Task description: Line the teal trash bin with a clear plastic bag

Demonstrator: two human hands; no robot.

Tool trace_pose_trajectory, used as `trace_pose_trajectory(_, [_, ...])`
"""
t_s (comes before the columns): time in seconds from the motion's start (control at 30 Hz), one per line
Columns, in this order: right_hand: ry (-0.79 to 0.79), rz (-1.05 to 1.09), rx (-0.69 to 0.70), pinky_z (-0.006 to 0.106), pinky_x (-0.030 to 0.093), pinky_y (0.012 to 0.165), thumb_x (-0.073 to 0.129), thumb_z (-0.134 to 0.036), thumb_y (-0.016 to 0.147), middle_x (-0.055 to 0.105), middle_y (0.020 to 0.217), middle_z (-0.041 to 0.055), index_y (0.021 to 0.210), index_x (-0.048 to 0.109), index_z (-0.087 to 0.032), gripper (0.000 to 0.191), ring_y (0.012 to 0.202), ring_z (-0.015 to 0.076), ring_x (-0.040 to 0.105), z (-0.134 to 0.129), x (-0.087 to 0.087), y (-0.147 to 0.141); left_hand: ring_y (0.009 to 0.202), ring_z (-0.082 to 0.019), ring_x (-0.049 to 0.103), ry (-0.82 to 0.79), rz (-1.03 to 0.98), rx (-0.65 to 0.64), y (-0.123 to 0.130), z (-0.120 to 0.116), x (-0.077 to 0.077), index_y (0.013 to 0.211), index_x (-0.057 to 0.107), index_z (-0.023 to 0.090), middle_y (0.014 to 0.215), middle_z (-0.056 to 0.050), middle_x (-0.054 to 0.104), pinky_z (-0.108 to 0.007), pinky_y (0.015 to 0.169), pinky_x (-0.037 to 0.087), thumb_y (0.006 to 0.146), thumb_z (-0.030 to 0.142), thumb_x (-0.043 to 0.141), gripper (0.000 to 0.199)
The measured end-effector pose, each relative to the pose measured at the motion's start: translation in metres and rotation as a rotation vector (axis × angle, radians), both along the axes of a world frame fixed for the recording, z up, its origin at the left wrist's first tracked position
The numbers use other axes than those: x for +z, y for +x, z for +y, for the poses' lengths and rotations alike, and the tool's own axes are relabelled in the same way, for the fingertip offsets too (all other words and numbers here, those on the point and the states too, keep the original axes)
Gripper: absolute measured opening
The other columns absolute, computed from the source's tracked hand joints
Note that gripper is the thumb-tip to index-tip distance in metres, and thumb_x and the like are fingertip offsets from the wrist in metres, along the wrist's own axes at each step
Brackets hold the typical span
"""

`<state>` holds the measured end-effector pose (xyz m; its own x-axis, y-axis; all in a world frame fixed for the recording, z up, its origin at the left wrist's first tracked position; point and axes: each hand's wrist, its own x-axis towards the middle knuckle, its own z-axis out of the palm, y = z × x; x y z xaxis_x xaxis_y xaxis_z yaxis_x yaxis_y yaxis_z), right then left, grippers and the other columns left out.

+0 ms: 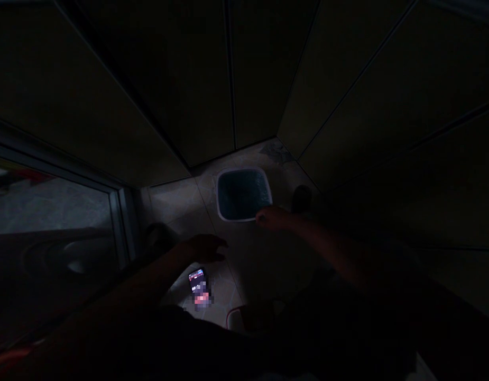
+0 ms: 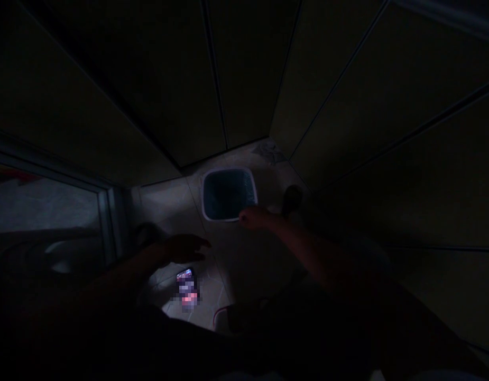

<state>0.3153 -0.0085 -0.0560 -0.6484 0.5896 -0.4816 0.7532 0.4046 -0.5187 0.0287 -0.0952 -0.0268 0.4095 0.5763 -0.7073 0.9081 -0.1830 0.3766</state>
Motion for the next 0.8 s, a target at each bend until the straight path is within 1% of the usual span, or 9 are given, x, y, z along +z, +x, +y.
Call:
trace_pose_trajectory(0.13, [-0.132, 0.038, -0.007, 0.023, 0.050, 0.079, 0.062, -0.013, 0.096, 0.082, 0.105, 0.0075, 0.097, 0.081, -0.015, 0.019, 0.095, 0.0194, 0.075, 0.004, -0.001, -0.001, 0.130, -0.035, 0.069, -0.065, 0.020, -0.102, 0.007, -0.003, 0.005, 0.155, 0.060, 0.031, 0.151, -0.015, 0.067, -0.049, 0.109, 0.050, 0.095, 0.043, 0.064, 0.061])
trace_pose_trajectory(0.23, [-0.171, 0.097, -0.036, 0.023, 0.051, 0.079, 0.065, -0.013, 0.093, 0.082, 0.103, 0.0066, 0.095, 0.080, -0.016, 0.016, 0.093, 0.0188, 0.075, 0.008, 0.008, -0.002, 0.140, -0.039, 0.061, -0.050, 0.070, -0.153, 0.007, 0.000, 0.009, 0.161, 0.052, 0.027, 0.155, -0.018, 0.062, -0.052, 0.112, 0.048, 0.097, 0.044, 0.061, 0.067])
trace_pose_trajectory(0.3, [-0.247, 0.102, -0.085, 0.023, 0.052, 0.073, 0.066, -0.015, 0.093, 0.081, 0.102, 0.0059, 0.097, 0.079, -0.016, 0.014, 0.083, 0.0173, 0.074, 0.014, 0.022, -0.001, 0.142, -0.040, 0.059, -0.036, 0.086, -0.155, 0.005, 0.002, 0.012, 0.165, 0.045, 0.029, 0.157, -0.018, 0.060, -0.052, 0.111, 0.048, 0.097, 0.045, 0.061, 0.072])
trace_pose_trajectory(0.4, [-0.432, 0.088, -0.195, 0.023, 0.051, 0.060, 0.067, -0.019, 0.095, 0.078, 0.101, 0.0054, 0.104, 0.077, -0.019, 0.013, 0.065, 0.0139, 0.071, 0.028, 0.054, 0.003, 0.132, -0.039, 0.067, 0.012, 0.076, -0.115, 0.003, 0.006, 0.015, 0.170, 0.032, 0.036, 0.152, -0.017, 0.065, -0.050, 0.104, 0.052, 0.096, 0.046, 0.062, 0.081])
trace_pose_trajectory(0.5, [-0.505, 0.189, -0.295, 0.021, 0.053, 0.059, 0.071, -0.023, 0.095, 0.077, 0.102, 0.0060, 0.105, 0.076, -0.019, 0.012, 0.065, 0.0130, 0.073, 0.048, 0.090, 0.008, 0.126, -0.040, 0.069, 0.082, 0.107, -0.111, 0.002, 0.010, 0.013, 0.173, 0.023, 0.035, 0.148, -0.019, 0.066, -0.051, 0.101, 0.053, 0.097, 0.047, 0.060, 0.086])
trace_pose_trajectory(0.57, [-0.468, 0.302, -0.348, 0.020, 0.055, 0.061, 0.071, -0.026, 0.095, 0.077, 0.102, 0.0065, 0.106, 0.076, -0.019, 0.013, 0.069, 0.0127, 0.074, 0.064, 0.109, 0.011, 0.129, -0.040, 0.068, 0.102, 0.162, -0.140, 0.001, 0.012, 0.009, 0.174, 0.016, 0.030, 0.150, -0.022, 0.064, -0.053, 0.102, 0.052, 0.099, 0.047, 0.057, 0.087])
trace_pose_trajectory(0.63, [-0.361, 0.427, -0.431, 0.018, 0.055, 0.061, 0.069, -0.027, 0.097, 0.077, 0.104, 0.0068, 0.108, 0.076, -0.019, 0.015, 0.072, 0.0121, 0.073, 0.081, 0.120, 0.011, 0.130, -0.041, 0.067, 0.110, 0.212, -0.163, -0.001, 0.013, 0.004, 0.175, 0.012, 0.029, 0.150, -0.023, 0.063, -0.054, 0.102, 0.052, 0.101, 0.047, 0.055, 0.087])
trace_pose_trajectory(0.7, [-0.200, 0.536, -0.537, 0.018, 0.055, 0.062, 0.065, -0.026, 0.099, 0.077, 0.104, 0.0070, 0.112, 0.076, -0.019, 0.019, 0.075, 0.0122, 0.073, 0.097, 0.123, 0.011, 0.130, -0.041, 0.067, 0.118, 0.237, -0.171, -0.003, 0.014, 0.000, 0.175, 0.012, 0.030, 0.149, -0.022, 0.064, -0.054, 0.101, 0.053, 0.102, 0.048, 0.055, 0.087])
trace_pose_trajectory(0.8, [0.064, 0.617, -0.630, 0.024, 0.060, 0.072, 0.064, -0.023, 0.098, 0.076, 0.108, 0.0075, 0.121, 0.076, -0.020, 0.026, 0.084, 0.0152, 0.072, 0.117, 0.117, 0.009, 0.128, -0.039, 0.068, 0.116, 0.231, -0.170, -0.006, 0.015, 0.000, 0.175, 0.014, 0.031, 0.147, -0.021, 0.066, -0.052, 0.101, 0.054, 0.103, 0.047, 0.054, 0.084])
